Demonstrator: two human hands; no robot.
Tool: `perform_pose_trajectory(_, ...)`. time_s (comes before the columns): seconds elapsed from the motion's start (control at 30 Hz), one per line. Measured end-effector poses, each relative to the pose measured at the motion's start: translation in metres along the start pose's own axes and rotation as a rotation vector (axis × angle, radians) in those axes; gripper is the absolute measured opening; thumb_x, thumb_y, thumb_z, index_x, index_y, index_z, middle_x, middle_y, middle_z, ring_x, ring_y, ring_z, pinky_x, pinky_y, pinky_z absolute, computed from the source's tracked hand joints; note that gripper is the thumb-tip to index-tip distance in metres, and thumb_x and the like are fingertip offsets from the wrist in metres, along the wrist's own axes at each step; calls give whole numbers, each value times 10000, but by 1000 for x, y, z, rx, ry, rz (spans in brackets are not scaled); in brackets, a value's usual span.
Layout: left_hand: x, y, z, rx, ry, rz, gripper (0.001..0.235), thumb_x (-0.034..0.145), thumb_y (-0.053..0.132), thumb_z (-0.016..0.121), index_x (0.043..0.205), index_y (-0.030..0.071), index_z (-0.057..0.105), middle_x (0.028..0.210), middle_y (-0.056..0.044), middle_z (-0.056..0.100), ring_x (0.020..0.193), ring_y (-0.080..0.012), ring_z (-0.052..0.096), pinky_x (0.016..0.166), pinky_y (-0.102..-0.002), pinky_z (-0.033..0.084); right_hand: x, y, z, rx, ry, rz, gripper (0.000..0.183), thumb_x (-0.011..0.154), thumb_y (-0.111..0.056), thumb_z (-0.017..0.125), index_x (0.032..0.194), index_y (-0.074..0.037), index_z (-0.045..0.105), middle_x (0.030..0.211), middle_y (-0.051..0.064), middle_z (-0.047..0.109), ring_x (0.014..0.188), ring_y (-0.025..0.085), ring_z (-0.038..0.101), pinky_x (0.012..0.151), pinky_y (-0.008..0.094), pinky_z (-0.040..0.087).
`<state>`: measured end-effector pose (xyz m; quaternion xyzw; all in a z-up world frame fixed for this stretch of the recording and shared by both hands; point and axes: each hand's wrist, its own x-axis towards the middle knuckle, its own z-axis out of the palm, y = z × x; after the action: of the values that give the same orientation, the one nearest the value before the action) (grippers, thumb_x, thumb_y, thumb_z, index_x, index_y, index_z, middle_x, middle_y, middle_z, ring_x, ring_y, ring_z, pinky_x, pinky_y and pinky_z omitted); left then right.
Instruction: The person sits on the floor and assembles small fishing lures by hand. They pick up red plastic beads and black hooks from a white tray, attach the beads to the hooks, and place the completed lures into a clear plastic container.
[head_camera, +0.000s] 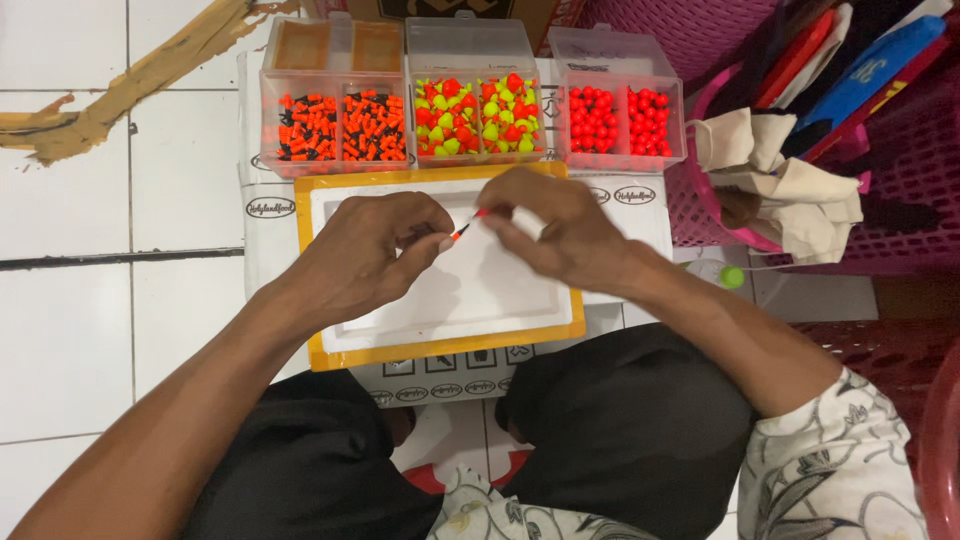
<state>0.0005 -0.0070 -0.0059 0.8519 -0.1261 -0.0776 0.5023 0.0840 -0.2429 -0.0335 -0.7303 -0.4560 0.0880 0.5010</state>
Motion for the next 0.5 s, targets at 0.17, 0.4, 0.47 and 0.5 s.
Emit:
perform_pose_trajectory(0.17,-7,-7,0,123,10,-25,210,982,278,579,970,114,710,884,24,743,710,-177,602,705,-346,454,1,-4,-50,-192,241,245,68,1053,-67,655,1112,-39,638,1026,93,644,964,198,649,851,304,575)
perform_pose_trajectory(0.4,-11,0,-4,101,7,33,217,999,241,562,965,81,705,880,-5,729,695,-184,596,652,-333,466,-20,18,-97,-366,499,74,117,1071,132,623,1177,88,601,1048,161,612,936,229,599,809,326,544)
perform_pose_trajectory(0.47,-12,2,-5,78,12,21,216,999,235,569,964,74,709,853,-5,716,695,-172,565,633,-325,449,-28,24,-104,-402,574,90,92,1128,-16,645,1150,71,623,1012,118,637,913,185,606,798,306,501)
perform_pose_trajectory(0.5,-12,1,-5,78,10,24,216,999,235,569,964,74,709,853,-5,716,695,-172,565,633,-325,449,-30,24,-108,-403,576,90,92,1128,-16,645,1150,71,623,1012,118,637,913,185,606,798,306,501)
